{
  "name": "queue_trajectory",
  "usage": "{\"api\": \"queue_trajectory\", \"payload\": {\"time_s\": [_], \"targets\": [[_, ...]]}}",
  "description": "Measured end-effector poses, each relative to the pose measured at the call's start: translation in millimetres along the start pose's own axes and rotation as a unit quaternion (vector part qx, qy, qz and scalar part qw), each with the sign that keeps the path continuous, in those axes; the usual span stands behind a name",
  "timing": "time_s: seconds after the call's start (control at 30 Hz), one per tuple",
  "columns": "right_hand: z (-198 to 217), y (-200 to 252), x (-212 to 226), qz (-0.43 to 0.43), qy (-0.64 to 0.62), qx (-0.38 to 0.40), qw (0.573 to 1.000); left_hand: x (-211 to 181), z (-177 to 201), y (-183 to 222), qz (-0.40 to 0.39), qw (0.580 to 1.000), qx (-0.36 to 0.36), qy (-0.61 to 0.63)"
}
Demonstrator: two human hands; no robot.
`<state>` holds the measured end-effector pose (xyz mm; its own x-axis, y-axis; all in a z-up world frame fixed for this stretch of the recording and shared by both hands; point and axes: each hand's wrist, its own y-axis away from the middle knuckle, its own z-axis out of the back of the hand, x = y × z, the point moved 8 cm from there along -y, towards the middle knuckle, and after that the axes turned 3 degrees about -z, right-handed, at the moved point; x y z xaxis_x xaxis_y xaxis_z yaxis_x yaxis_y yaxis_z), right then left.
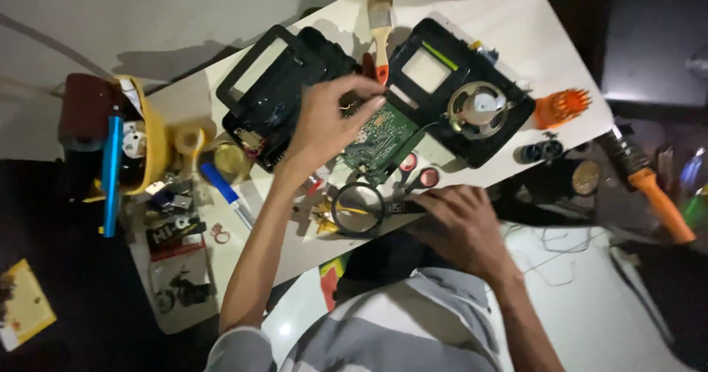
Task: Assembling and soldering electronic components into a device housing
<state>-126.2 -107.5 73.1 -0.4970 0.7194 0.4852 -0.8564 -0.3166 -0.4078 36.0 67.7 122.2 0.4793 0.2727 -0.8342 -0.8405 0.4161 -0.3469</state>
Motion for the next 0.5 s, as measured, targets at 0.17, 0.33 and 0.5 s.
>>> {"api": "queue_trajectory", "payload": {"time_s": [0.17,0.33,0.5], "targets": [[-16,-13,17,0.04,0.062,0.046,0.996,-14,35,53,0.076,0.992,-0.103,-0.012],[-21,-10,9,0.074,0.031,0.053,0.995,-19,46,116,0.082,0.968,-0.236,-0.018],[24,-16,-54,0.034,-0.018,0.08,0.996,-28,45,172,0.087,0.939,-0.327,-0.063]]}}
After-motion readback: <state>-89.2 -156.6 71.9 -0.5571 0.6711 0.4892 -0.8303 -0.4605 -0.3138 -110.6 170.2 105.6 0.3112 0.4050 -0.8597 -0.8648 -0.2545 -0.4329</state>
